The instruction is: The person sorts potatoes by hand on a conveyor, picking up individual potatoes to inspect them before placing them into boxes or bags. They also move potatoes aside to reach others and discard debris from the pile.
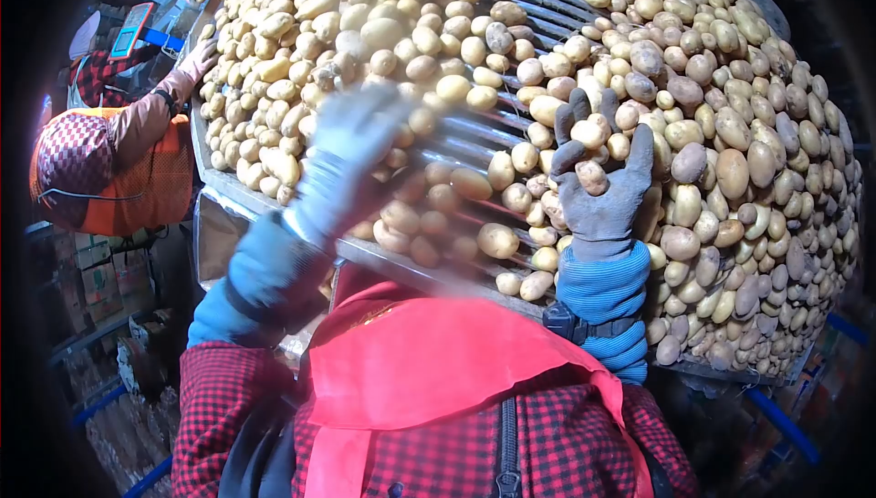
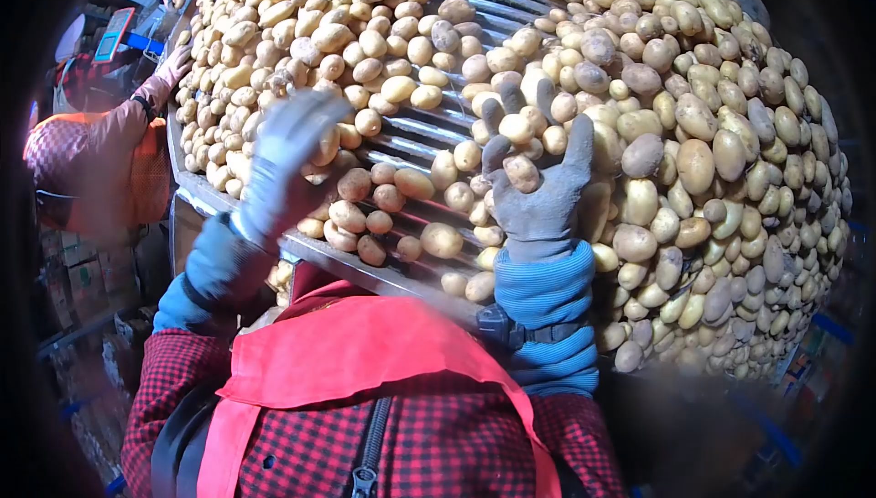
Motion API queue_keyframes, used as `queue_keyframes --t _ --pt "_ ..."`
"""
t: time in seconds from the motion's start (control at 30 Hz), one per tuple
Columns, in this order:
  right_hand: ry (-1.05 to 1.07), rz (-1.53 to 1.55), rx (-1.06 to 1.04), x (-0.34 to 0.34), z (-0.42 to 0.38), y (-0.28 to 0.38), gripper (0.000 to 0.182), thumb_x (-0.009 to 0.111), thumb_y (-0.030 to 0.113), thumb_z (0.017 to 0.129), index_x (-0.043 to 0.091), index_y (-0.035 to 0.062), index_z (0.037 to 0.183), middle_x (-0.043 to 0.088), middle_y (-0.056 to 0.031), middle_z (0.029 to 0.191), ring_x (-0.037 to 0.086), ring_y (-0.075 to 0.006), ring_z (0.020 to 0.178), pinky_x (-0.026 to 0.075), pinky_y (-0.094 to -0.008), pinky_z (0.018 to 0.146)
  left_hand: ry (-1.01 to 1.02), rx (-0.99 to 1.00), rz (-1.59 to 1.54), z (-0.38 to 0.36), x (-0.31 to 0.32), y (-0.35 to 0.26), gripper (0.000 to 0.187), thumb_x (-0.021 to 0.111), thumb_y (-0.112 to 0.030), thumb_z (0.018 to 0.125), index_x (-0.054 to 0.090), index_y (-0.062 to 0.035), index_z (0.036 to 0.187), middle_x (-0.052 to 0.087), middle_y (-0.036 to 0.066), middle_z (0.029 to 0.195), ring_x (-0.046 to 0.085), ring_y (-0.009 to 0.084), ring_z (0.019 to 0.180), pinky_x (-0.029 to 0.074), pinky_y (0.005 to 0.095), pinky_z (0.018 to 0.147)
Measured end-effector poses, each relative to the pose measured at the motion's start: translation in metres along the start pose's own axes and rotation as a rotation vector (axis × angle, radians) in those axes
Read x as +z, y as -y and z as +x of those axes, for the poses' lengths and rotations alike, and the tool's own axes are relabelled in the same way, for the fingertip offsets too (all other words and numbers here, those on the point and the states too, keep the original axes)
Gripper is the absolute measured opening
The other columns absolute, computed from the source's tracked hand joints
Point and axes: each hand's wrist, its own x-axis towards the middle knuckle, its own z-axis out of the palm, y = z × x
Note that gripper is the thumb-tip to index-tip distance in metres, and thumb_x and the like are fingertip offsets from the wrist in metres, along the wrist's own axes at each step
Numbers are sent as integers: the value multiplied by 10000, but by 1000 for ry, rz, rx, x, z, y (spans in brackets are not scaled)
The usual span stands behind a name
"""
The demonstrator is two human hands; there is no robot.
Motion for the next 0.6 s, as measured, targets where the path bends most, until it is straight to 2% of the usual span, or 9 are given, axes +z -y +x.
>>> queue_keyframes --t 0.03,0.1,0.17,0.23,0.3,0.37,0.43,0.53,0.6 --pt "5 45 12 -3 2 1 616 365 548 1097 468 154 1560 476 -156 1599 518 -361 1396 544 -339 895 146 57 -96 1 4 -25 730 857 -244 714 621 -139 1397 619 161 1377 553 375 1323 413 508 1149" --pt "-20 15 3 -1 0 0 604 508 512 1062 475 203 1580 422 -139 1632 457 -353 1426 566 -355 891 185 220 -116 -5 35 -57 773 862 -304 673 618 -169 1394 637 134 1295 565 368 1285 403 545 1130" --pt "44 53 21 -4 0 1 631 380 556 1091 461 148 1565 457 -172 1609 498 -386 1401 561 -352 904 260 191 -270 -6 72 -59 715 845 -318 692 627 -195 1362 641 95 1273 572 341 1264 398 562 1102" --pt "60 53 25 -5 -1 2 625 381 536 1097 432 144 1581 458 -177 1606 500 -393 1400 565 -359 913 305 257 -119 6 72 -35 519 818 -260 727 690 -235 1229 681 24 1181 591 269 1212 396 514 1082" --pt "63 82 32 -5 -1 3 617 370 529 1100 435 140 1576 464 -177 1600 512 -397 1390 565 -364 920 233 232 -192 -1 75 -15 464 823 -268 726 710 -242 1174 696 5 1159 598 260 1203 373 533 1111" --pt "89 -6 -20 -8 -2 2 529 395 399 1115 397 127 1569 476 -187 1583 533 -392 1371 576 -381 923 185 137 -20 -6 63 -2 404 822 -261 728 712 -219 1115 710 31 1162 604 289 1220 325 610 1150" --pt "75 92 23 -3 -1 4 488 456 268 1110 355 134 1568 493 -194 1563 544 -385 1358 588 -395 915 91 94 178 -7 54 21 345 813 -246 760 724 -211 1092 713 43 1135 602 309 1242 352 595 1128" --pt "-52 -375 -228 -20 -1 -7 584 510 453 1067 464 154 1567 456 -159 1603 449 -366 1427 549 -367 912 -21 46 279 16 34 52 238 777 -212 851 738 -177 1083 712 79 1201 618 344 1218 436 512 1043" --pt "-95 -483 -266 -16 0 -9 604 511 484 1063 480 157 1570 444 -156 1613 423 -370 1448 543 -367 916 -128 14 407 22 24 66 314 770 -163 855 734 -159 1167 695 119 1263 628 363 1194 461 497 1022"
